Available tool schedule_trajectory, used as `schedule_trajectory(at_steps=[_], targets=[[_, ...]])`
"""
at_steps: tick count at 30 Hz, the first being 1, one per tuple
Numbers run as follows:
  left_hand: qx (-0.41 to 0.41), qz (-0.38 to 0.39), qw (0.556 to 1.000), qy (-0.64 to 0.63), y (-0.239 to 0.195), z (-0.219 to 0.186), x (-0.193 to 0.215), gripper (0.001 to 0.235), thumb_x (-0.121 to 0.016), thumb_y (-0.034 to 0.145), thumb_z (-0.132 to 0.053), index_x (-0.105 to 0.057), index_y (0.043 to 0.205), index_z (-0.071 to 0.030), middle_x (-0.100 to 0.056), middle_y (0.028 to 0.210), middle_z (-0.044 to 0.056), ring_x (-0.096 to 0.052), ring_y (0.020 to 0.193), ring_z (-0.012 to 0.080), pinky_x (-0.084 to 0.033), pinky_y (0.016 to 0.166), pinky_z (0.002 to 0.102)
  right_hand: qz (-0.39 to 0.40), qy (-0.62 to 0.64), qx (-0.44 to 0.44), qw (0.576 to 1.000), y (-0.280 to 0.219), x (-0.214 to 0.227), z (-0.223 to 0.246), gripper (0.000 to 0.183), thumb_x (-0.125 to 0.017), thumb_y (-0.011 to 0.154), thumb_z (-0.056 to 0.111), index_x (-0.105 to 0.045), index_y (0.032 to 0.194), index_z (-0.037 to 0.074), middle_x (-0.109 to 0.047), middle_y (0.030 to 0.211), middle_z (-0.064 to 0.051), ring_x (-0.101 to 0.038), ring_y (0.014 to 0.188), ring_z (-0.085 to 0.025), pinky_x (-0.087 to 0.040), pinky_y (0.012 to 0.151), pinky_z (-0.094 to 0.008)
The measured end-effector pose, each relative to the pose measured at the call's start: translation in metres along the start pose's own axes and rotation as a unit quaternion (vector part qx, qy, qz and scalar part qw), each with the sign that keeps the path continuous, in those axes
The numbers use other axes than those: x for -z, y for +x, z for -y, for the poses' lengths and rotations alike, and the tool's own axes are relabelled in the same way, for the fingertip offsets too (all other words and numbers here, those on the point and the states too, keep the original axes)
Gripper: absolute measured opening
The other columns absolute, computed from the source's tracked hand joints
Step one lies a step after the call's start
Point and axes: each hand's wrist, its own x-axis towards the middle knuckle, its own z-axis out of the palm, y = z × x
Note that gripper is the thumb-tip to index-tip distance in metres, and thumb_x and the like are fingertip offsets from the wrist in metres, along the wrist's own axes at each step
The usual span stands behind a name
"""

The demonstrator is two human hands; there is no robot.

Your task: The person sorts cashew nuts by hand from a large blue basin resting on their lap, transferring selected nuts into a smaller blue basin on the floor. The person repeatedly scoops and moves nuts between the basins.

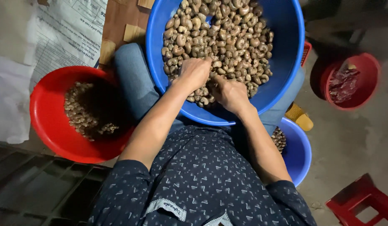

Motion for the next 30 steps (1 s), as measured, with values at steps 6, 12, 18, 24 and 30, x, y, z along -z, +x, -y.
schedule_trajectory(at_steps=[6,12,18,24,30], targets=[[-0.003,-0.073,0.938,-0.339,-0.026,-0.013,0.06,0.026,-0.062,0.103,-0.022,-0.067,0.104,0.004,-0.059,0.057,0.005,-0.053,0.045,0.018,-0.035,0.04,0.031,0.007,0.534,-0.046,0.844,-0.019,0.033,-0.003,0.015,-0.064,0.102,0.02,-0.065,0.11,0.007,-0.065,0.066,-0.01,-0.058,0.049,-0.016,-0.043,0.037,-0.022],[-0.006,-0.054,0.733,-0.678,-0.022,-0.026,0.087,0.036,-0.067,0.096,-0.029,-0.062,0.113,0.002,-0.06,0.066,0.009,-0.056,0.052,0.0104,-0.035,0.036,0.018,-0.068,0.763,-0.025,0.643,-0.025,0.017,-0.044,0.04,-0.062,0.094,0.03,-0.056,0.128,0.01,-0.059,0.074,-0.018,-0.051,0.049,-0.018,-0.033,0.032,-0.023],[0.042,-0.095,0.766,-0.634,0.006,0.007,0.056,0.031,-0.07,0.094,-0.04,-0.068,0.106,-0.011,-0.071,0.083,0.013,-0.071,0.073,0.0188,-0.05,0.052,0.025,-0.092,0.795,-0.222,0.557,-0.007,0.014,-0.013,0.057,-0.056,0.096,0.06,-0.067,0.118,0.008,-0.075,0.092,-0.013,-0.075,0.069,-0.022,-0.062,0.048,-0.033],[-0.061,-0.203,0.892,-0.399,-0.034,-0.071,0.061,0.012,-0.072,0.097,-0.022,-0.074,0.097,-0.01,-0.072,0.091,0.011,-0.072,0.092,0.0301,-0.058,0.083,0.039,-0.03,0.858,-0.183,0.478,0.0,0.009,0.02,0.078,-0.059,0.094,0.073,-0.058,0.142,0.012,-0.058,0.132,-0.012,-0.065,0.112,-0.033,-0.063,0.087,-0.056],[-0.195,-0.296,0.896,-0.269,-0.051,-0.104,0.055,0.007,-0.063,0.101,-0.013,-0.067,0.103,-0.007,-0.066,0.098,0.015,-0.068,0.098,0.0414,-0.054,0.083,0.049,-0.058,0.882,-0.22,0.413,0.04,-0.068,-0.019,0.063,-0.074,0.088,0.069,-0.075,0.113,0.012,-0.074,0.116,-0.014,-0.073,0.099,-0.031,-0.065,0.08,-0.046]])
